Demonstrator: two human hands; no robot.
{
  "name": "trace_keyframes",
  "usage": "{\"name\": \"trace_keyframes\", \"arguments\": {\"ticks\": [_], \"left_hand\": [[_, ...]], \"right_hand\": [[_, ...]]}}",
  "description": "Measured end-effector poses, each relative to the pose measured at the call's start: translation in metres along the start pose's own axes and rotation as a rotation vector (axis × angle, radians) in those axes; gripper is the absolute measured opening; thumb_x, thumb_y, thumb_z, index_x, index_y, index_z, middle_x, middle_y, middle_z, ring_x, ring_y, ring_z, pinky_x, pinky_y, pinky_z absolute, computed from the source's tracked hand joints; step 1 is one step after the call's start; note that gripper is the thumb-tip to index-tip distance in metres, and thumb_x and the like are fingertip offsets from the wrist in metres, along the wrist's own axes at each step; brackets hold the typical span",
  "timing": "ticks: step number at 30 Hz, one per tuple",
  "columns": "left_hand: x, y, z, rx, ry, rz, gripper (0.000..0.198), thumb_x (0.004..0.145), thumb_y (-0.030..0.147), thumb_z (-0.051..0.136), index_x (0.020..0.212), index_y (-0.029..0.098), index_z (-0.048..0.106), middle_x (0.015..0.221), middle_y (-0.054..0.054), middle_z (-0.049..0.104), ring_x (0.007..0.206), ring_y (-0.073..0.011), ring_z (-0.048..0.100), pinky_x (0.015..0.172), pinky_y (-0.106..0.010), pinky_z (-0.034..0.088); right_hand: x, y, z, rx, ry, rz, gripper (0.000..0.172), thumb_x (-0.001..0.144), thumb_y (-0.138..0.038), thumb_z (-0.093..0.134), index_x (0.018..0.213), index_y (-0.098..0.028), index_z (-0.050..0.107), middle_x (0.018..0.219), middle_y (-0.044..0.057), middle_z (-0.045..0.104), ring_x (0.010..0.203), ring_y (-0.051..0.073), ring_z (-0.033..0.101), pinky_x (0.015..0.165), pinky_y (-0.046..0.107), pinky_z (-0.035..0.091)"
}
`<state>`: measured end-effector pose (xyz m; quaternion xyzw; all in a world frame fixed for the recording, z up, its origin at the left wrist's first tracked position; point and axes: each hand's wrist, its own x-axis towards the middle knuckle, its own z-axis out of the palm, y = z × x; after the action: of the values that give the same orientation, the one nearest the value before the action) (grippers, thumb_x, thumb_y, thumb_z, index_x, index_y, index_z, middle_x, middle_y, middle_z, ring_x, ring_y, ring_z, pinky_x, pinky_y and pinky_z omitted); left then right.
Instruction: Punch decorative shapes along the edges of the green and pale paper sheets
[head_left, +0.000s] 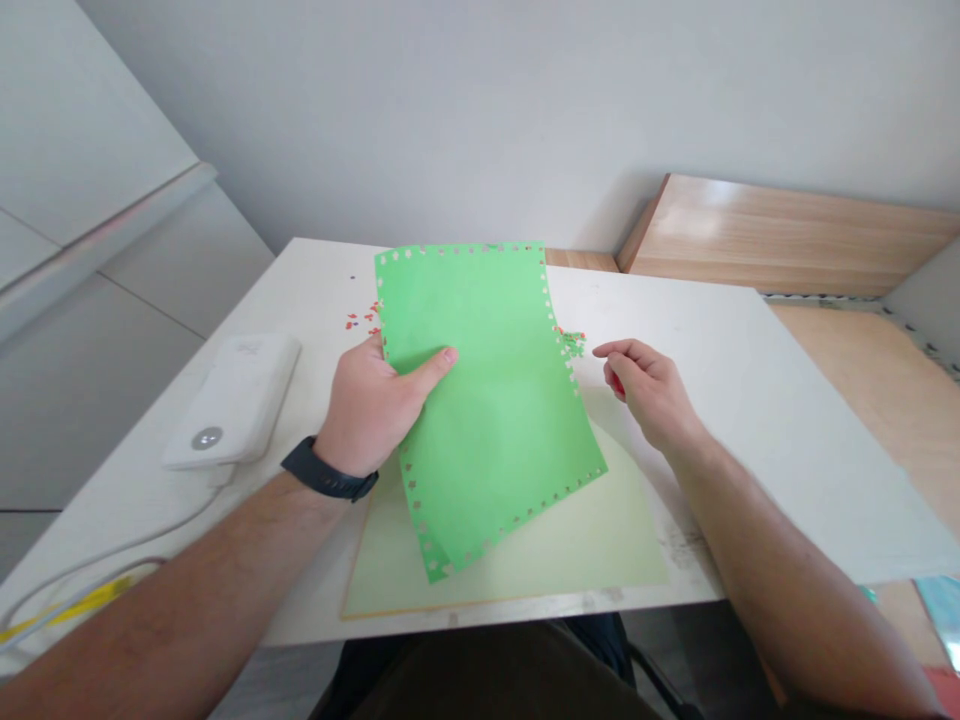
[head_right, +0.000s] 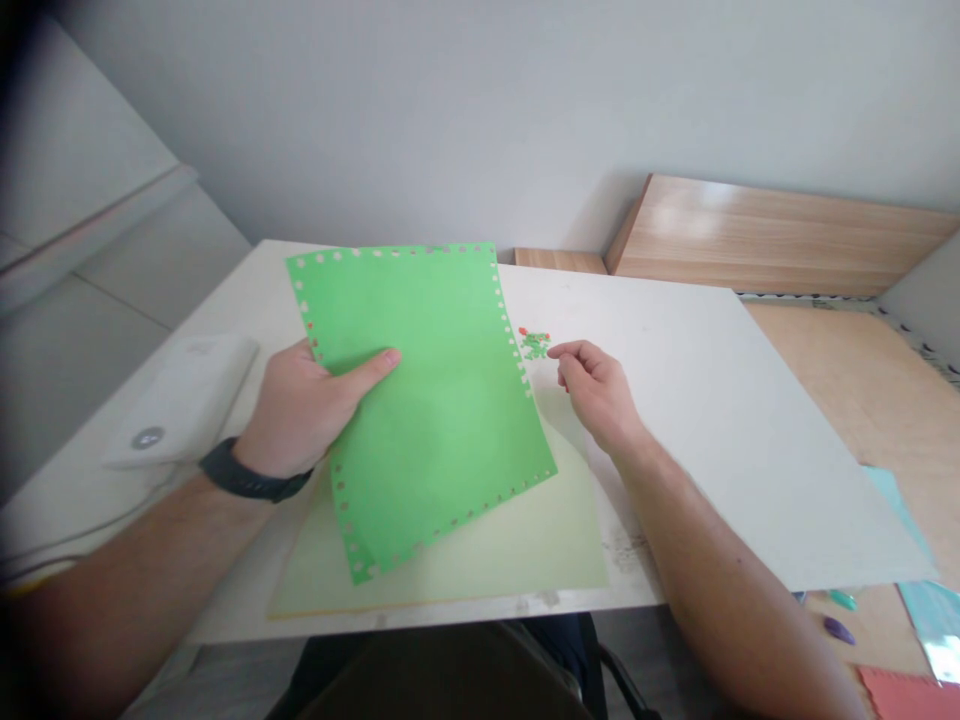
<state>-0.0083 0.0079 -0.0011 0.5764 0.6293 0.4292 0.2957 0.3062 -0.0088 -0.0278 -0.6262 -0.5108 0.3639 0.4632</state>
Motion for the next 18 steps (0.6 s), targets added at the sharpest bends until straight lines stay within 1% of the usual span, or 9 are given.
{"name": "trace_keyframes", "arguments": {"ticks": [2,4,7,10,13,16,18], "left_hand": [[0.0,0.0,0.0,-0.013,0.003,0.005,0.043,0.079,0.043,0.084,0.118,0.024,0.08,0.12,-0.006,0.081,0.112,-0.0321,0.077,0.106,-0.047,0.061],[0.0,-0.001,0.0,-0.03,0.0,0.012,0.044,0.08,0.043,0.084,0.12,0.024,0.079,0.121,-0.006,0.081,0.113,-0.0319,0.077,0.106,-0.047,0.061],[0.001,-0.002,0.0,-0.042,-0.002,0.024,0.046,0.08,0.044,0.085,0.121,0.025,0.079,0.124,-0.005,0.08,0.116,-0.0314,0.076,0.109,-0.047,0.06],[0.001,-0.004,0.0,-0.051,-0.002,0.03,0.047,0.08,0.045,0.085,0.122,0.025,0.079,0.125,-0.005,0.08,0.117,-0.0307,0.075,0.109,-0.047,0.059],[0.0,-0.004,0.001,-0.068,-0.009,0.026,0.049,0.08,0.046,0.085,0.123,0.024,0.078,0.126,-0.006,0.079,0.117,-0.0307,0.075,0.11,-0.048,0.059],[0.0,-0.002,0.0,-0.082,-0.021,0.019,0.05,0.08,0.046,0.085,0.124,0.023,0.078,0.128,-0.006,0.078,0.118,-0.0309,0.075,0.112,-0.048,0.058],[0.0,-0.001,0.0,-0.092,-0.029,0.017,0.049,0.08,0.045,0.085,0.124,0.023,0.078,0.128,-0.007,0.078,0.118,-0.0307,0.075,0.112,-0.047,0.057]], "right_hand": [[-0.003,-0.005,-0.001,0.127,-0.048,0.082,0.022,0.089,-0.04,0.062,0.101,-0.024,0.071,0.066,-0.003,0.051,0.056,0.014,0.041,0.05,0.028,0.026],[-0.005,-0.008,-0.002,0.229,-0.079,0.159,0.023,0.085,-0.036,0.063,0.105,-0.025,0.068,0.067,-0.003,0.052,0.055,0.015,0.042,0.048,0.028,0.022],[-0.006,-0.008,-0.003,0.295,-0.104,0.217,0.029,0.079,-0.028,0.061,0.108,-0.026,0.064,0.069,-0.003,0.054,0.055,0.015,0.044,0.048,0.028,0.023],[-0.006,-0.006,-0.003,0.323,-0.157,0.205,0.028,0.081,-0.027,0.063,0.109,-0.024,0.063,0.072,-0.003,0.055,0.057,0.014,0.045,0.051,0.029,0.028],[-0.007,-0.005,-0.003,0.304,-0.204,0.179,0.026,0.086,-0.033,0.067,0.11,-0.024,0.064,0.074,-0.003,0.056,0.06,0.014,0.046,0.055,0.029,0.032],[-0.01,-0.006,-0.003,0.232,-0.275,0.172,0.025,0.09,-0.04,0.069,0.108,-0.023,0.067,0.07,-0.005,0.052,0.058,0.013,0.042,0.054,0.028,0.028],[-0.012,-0.008,-0.003,0.177,-0.333,0.148,0.027,0.093,-0.048,0.069,0.102,-0.022,0.067,0.066,-0.006,0.048,0.057,0.012,0.039,0.054,0.028,0.024]]}}
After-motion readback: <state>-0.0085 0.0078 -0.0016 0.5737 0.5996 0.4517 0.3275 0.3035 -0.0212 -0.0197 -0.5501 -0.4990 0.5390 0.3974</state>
